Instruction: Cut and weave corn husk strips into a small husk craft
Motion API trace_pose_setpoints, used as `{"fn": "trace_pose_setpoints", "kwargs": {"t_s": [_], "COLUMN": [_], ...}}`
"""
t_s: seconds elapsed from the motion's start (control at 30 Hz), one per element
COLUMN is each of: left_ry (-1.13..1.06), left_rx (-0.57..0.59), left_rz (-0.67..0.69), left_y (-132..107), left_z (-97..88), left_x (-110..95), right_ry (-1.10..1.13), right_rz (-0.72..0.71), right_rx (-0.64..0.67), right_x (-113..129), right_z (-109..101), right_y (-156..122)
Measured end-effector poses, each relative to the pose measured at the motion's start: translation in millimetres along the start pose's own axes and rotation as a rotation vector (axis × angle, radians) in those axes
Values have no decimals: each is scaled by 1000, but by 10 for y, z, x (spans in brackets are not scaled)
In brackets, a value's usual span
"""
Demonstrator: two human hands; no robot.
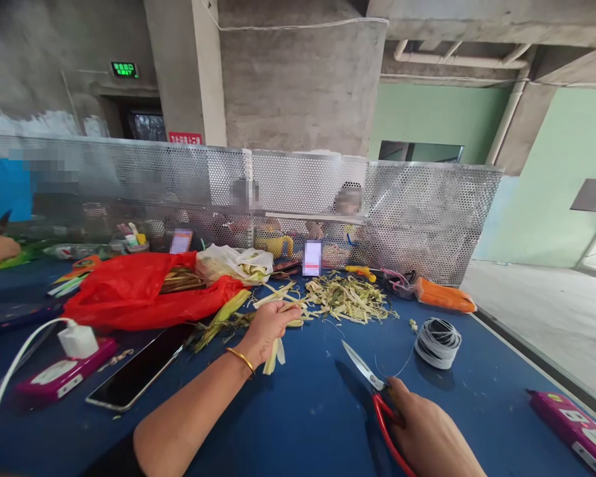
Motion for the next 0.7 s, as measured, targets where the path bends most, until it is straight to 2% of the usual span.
{"fn": "trace_pose_setpoints", "kwargs": {"t_s": [0.07,0.13,0.2,0.3,0.37,0.47,0.6,0.7], "left_ry": [19,41,68,121,158,202,264,307], "left_rx": [-13,-23,-32,-55,-73,-97,-110,-116], "left_rz": [28,56,88,142,179,223,256,273], "left_y": [7,17,26,28,20,1,-30,-54], "left_z": [0,0,0,0,1,5,19,33], "left_x": [6,19,33,45,43,37,30,21], "right_ry": [338,758,1156,1583,1696,1787,1839,1877], "right_rz": [-8,-10,-12,-30,-84,-153,-182,-192], "right_rx": [76,262,394,648,745,769,860,868], "right_x": [58,196,390,712,886,1045,1140,1175], "right_z": [57,148,226,310,327,333,375,407], "right_y": [-56,-136,-212,-265,-244,-170,-122,-120]}}
Point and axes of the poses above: each hand's wrist, its own y-axis towards the middle knuckle, its own z-axis out of the palm, x = y × z, the point moved 2 cm from there along y, towards the middle knuckle, and after that the axes turned 4 degrees about x, right-handed, at the moved point
